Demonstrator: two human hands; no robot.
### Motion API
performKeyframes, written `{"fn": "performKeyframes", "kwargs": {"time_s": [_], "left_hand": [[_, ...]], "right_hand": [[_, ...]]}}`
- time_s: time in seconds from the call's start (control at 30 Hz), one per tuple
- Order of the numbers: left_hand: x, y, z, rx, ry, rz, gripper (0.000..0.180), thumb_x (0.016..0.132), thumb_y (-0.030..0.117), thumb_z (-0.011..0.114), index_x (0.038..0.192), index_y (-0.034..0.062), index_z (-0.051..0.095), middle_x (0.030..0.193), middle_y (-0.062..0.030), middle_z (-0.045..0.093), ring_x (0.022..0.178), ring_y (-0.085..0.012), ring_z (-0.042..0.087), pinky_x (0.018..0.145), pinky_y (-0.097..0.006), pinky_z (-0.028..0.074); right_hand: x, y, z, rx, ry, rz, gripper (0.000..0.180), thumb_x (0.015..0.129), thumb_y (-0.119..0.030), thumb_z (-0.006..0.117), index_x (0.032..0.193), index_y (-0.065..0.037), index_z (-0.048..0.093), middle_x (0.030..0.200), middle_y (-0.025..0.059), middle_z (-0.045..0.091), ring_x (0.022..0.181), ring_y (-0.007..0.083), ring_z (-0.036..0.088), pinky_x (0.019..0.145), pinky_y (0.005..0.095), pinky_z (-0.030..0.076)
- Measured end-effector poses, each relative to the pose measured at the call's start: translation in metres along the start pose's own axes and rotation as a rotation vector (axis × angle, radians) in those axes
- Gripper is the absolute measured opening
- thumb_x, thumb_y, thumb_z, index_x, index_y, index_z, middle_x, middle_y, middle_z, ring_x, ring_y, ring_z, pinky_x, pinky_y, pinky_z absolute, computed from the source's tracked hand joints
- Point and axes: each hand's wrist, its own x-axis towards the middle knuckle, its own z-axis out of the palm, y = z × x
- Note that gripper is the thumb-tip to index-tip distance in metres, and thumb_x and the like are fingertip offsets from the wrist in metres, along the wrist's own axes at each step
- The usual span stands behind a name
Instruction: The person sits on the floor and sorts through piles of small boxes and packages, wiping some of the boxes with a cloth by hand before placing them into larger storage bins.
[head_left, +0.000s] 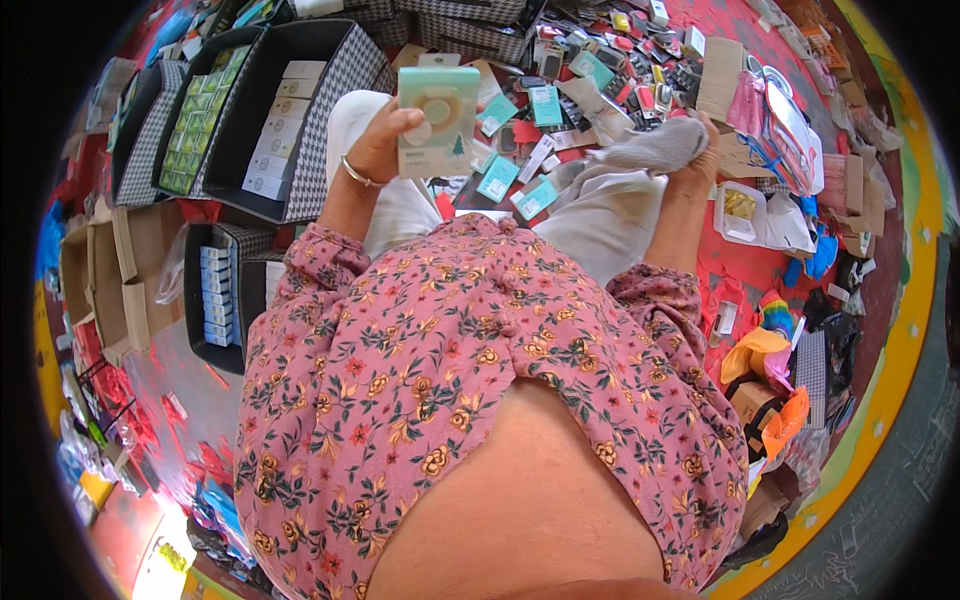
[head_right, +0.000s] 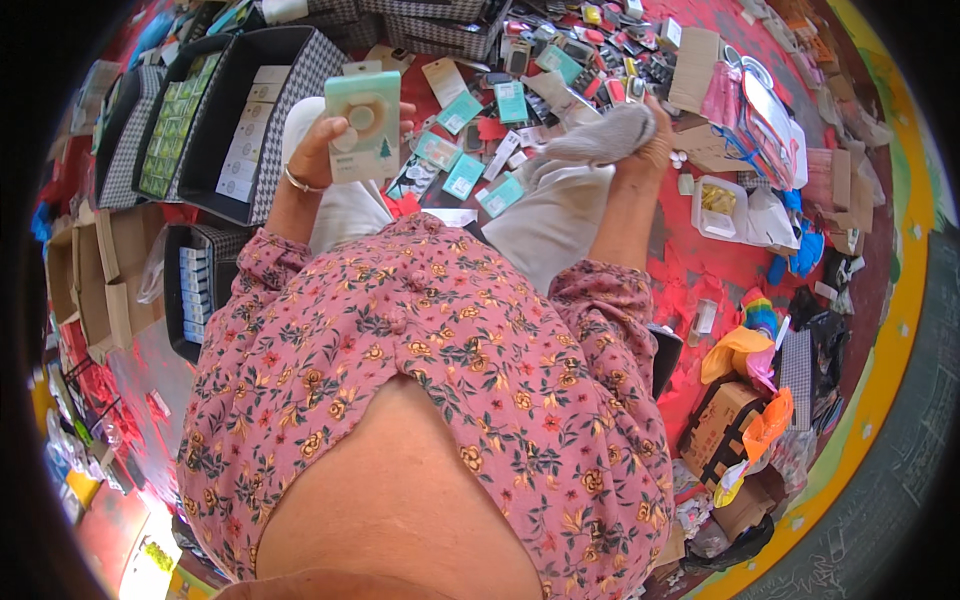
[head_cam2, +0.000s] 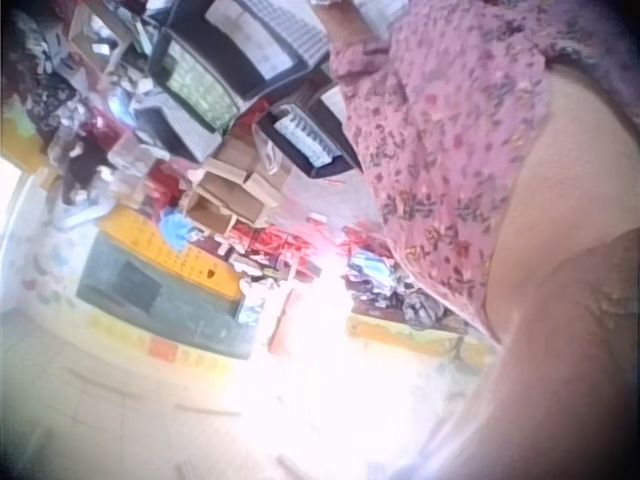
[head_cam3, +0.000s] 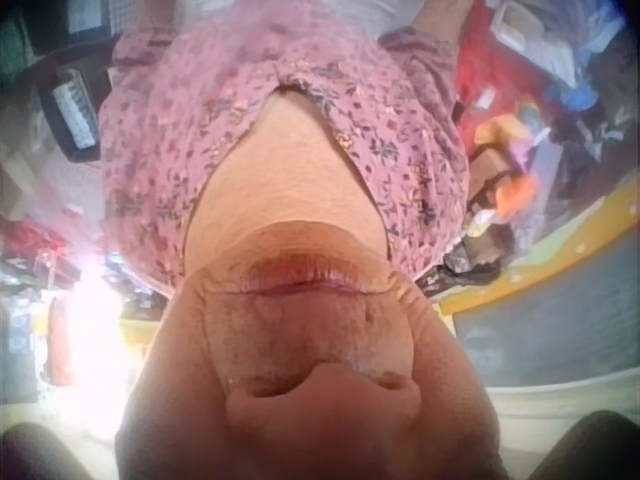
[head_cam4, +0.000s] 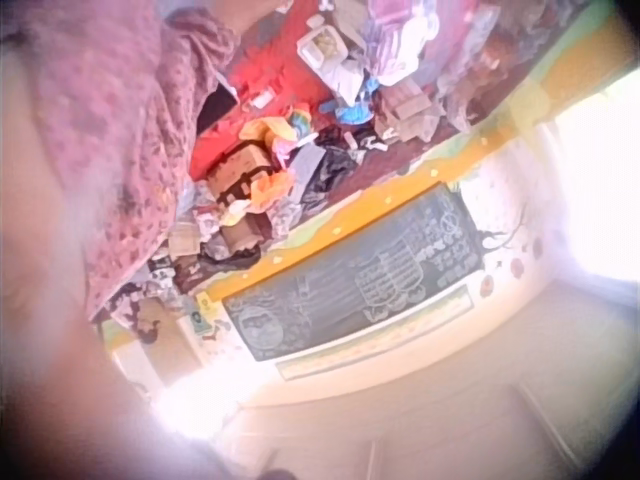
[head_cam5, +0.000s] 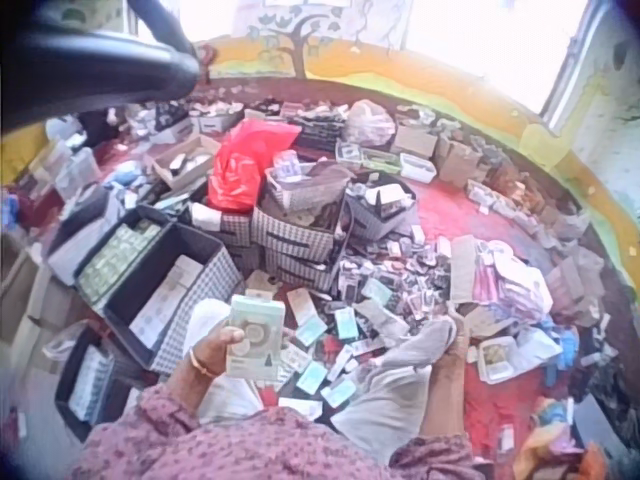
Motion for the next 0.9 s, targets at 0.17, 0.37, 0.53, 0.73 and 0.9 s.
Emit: {"fn": "performKeyframes", "kwargs": {"time_s": [0.17, 0.37, 0.53, 0.73, 0.9], "left_hand": [[0.006, -0.004, -0.008, -0.086, 0.043, -0.032, 0.056, 0.074, 0.030, 0.060, 0.118, 0.0002, 0.043, 0.106, -0.0128, 0.056, 0.094, -0.0209, 0.058, 0.081, -0.036, 0.048], [0.019, -0.018, 0.014, 0.051, 0.069, 0.055, 0.050, 0.072, 0.018, 0.066, 0.115, 0.0027, 0.046, 0.106, -0.0067, 0.056, 0.096, -0.0151, 0.055, 0.088, -0.030, 0.041], [0.015, -0.007, 0.018, 0.212, 0.005, 0.054, 0.055, 0.071, 0.023, 0.069, 0.117, 0.0021, 0.046, 0.104, -0.0057, 0.058, 0.097, -0.0136, 0.054, 0.089, -0.027, 0.038], [0.008, 0.003, 0.018, 0.249, 0.003, 0.066, 0.061, 0.070, 0.020, 0.069, 0.121, 0.0022, 0.041, 0.112, -0.0077, 0.054, 0.104, -0.0169, 0.051, 0.093, -0.031, 0.037], [0.008, -0.004, 0.013, 0.413, -0.033, 0.107, 0.056, 0.071, 0.020, 0.070, 0.117, 0.0019, 0.044, 0.111, -0.0065, 0.053, 0.104, -0.0157, 0.049, 0.093, -0.030, 0.035]], "right_hand": [[-0.015, 0.011, 0.039, -0.127, -0.102, -0.111, 0.014, 0.075, -0.010, 0.061, 0.083, 0.000, 0.058, 0.077, 0.0110, 0.061, 0.068, 0.0197, 0.059, 0.063, 0.0298, 0.050], [-0.032, 0.060, 0.099, -0.832, -0.526, -0.099, 0.012, 0.078, -0.009, 0.058, 0.086, -0.001, 0.063, 0.066, 0.0031, 0.059, 0.062, 0.0086, 0.054, 0.062, 0.0199, 0.043], [-0.050, 0.068, 0.137, -1.253, -0.783, -0.213, 0.025, 0.080, -0.026, 0.058, 0.079, -0.003, 0.066, 0.064, 0.0005, 0.057, 0.064, 0.0071, 0.052, 0.060, 0.0218, 0.041], [-0.079, 0.061, 0.159, -1.343, -0.971, -0.366, 0.028, 0.070, -0.028, 0.070, 0.079, -0.002, 0.066, 0.072, 0.0041, 0.060, 0.068, 0.0105, 0.056, 0.063, 0.0240, 0.043], [-0.087, 0.066, 0.156, -1.405, -0.924, -0.414, 0.027, 0.070, -0.025, 0.069, 0.082, -0.002, 0.065, 0.075, 0.0052, 0.060, 0.071, 0.0124, 0.056, 0.065, 0.0249, 0.043]]}}
